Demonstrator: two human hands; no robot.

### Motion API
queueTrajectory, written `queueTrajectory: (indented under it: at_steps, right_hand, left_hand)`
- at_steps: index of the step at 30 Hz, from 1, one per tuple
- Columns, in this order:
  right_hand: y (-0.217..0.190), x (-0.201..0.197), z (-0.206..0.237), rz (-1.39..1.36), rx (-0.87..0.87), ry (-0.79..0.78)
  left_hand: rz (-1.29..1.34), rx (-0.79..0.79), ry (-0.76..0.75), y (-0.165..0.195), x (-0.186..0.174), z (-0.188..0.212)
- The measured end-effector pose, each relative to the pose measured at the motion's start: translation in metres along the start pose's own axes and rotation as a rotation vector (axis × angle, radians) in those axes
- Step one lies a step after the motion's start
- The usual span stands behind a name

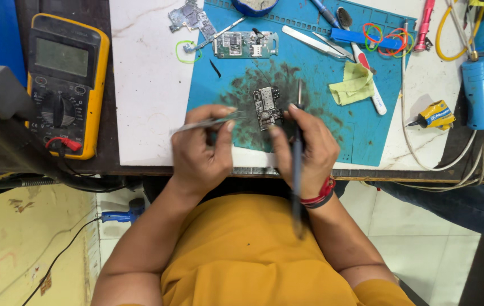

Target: The person solders components on a small circuit board at a workbench, holding the board with tweezers while applying a soldering iron to its contacts. They reposition the board and other boards on the mat as they work.

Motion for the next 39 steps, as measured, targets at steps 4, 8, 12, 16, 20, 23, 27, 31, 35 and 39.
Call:
queueTrajectory:
  at_steps: [4, 8, 12, 16, 20, 23, 27, 31, 35, 39]
  right_hand:
    - [-0.014, 0.006, -0.008, 0.195, -0.054, -0.06]
    - [-0.019, 0.009, -0.015, 0.183, -0.148, -0.136]
    - [-0.007, 0.009, -0.016, 0.051, -0.075, -0.136]
    - [0.019, 0.004, -0.006, -0.35, 0.201, -0.076]
    - [0.023, -0.006, 0.008, -0.115, 0.098, -0.057]
    - [0.028, -0.008, 0.014, -0.158, 0.141, -0.086]
    - [0.03, -0.004, 0.011, -0.223, 0.178, -0.116]
    - [0.024, -0.004, 0.007, -0.175, 0.116, -0.129]
    - [0.02, -0.004, 0.004, -0.179, 0.102, -0.143]
    - [0.017, -0.004, 0.003, -0.168, 0.065, -0.148]
  left_hand:
    - [-0.192, 0.07, -0.039, 0.008, -0.014, 0.005]
    - [-0.114, -0.018, -0.052, 0.003, -0.019, 0.007]
    - [0.114, -0.082, 0.052, -0.002, -0.015, 0.007]
    - [0.24, -0.13, 0.049, -0.007, 0.0, 0.006]
    - [0.241, -0.156, 0.013, -0.015, 0.016, -0.001]
    - [0.242, -0.186, 0.007, -0.018, 0.019, -0.003]
    - [0.179, -0.159, -0.025, -0.015, 0.02, -0.004]
    - [0.175, -0.173, -0.056, -0.015, 0.02, -0.003]
    - [0.178, -0.161, -0.058, -0.015, 0.021, -0.004]
    - [0.193, -0.174, -0.055, -0.016, 0.022, -0.003]
Point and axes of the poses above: each hand's wrist, its own z-axis away from the middle knuckle, its own x-axis out of the palm, y = z × x, the point moved 6 cm from there along -z, towards the middle knuckle, and after that the axes turned 13 degrees about x, right-handed, at the moved point
